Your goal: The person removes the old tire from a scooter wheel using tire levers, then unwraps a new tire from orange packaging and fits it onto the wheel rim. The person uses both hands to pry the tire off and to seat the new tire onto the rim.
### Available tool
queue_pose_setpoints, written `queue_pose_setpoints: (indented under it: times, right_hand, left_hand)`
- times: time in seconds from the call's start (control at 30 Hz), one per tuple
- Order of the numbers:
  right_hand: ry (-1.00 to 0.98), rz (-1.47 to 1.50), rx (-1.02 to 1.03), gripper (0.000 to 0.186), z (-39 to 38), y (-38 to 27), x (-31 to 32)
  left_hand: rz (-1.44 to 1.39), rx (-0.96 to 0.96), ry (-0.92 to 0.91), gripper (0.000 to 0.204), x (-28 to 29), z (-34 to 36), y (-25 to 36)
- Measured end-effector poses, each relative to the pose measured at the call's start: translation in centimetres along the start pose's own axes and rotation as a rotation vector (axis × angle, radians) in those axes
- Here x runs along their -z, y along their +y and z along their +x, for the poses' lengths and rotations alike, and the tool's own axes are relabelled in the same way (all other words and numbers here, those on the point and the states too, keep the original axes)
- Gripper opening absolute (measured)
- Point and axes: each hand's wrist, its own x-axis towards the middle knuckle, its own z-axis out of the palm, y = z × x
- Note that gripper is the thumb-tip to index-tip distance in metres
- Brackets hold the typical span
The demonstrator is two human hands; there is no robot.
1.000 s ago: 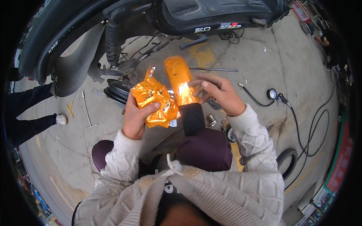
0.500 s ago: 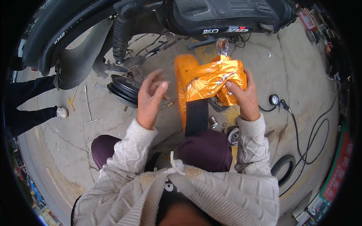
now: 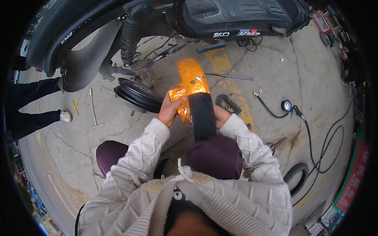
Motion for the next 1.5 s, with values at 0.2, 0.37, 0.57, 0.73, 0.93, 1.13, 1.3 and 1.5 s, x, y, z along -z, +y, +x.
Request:
queue_pose_setpoints:
  times: [0.2,0.37,0.57,0.73,0.93,1.13,1.3,1.5]
  right_hand:
    - [-0.007,0.224,0.136,0.048,1.9,1.7,5.6]
    - [0.600,-0.446,0.748,0.056,-4.6,-6.2,-1.8]
    - [0.413,-1.004,1.021,0.056,-7.8,-9.4,-13.4]
    - [-0.144,-0.790,0.724,0.077,-5.6,-10.8,-13.0]
    - [0.330,-0.385,0.218,0.088,2.0,-10.2,-6.5]
    - [0.105,-0.330,0.100,0.054,5.8,-8.5,-5.1]
    - [0.086,-0.207,0.108,0.040,2.3,-7.7,-7.4]
    - [0.037,-0.419,0.184,0.060,-2.6,-5.9,-7.8]
  left_hand:
    - [0.450,-0.041,-0.218,0.060,-0.5,4.3,-2.3]
    - [0.998,-0.265,0.030,0.045,-2.3,2.8,1.8]
    - [0.221,-0.334,-0.225,0.080,-7.7,-1.8,10.9]
    - [-0.001,-0.151,-0.201,0.066,-7.5,-2.3,13.8]
    - [0.049,-0.006,0.041,0.061,-0.8,0.0,6.0]
    - [0.070,0.091,0.057,0.057,0.9,1.7,2.5]
    - [0.084,0.005,0.031,0.057,1.0,-1.0,2.7]
    - [0.384,-0.166,-0.089,0.075,-0.8,-3.3,0.7]
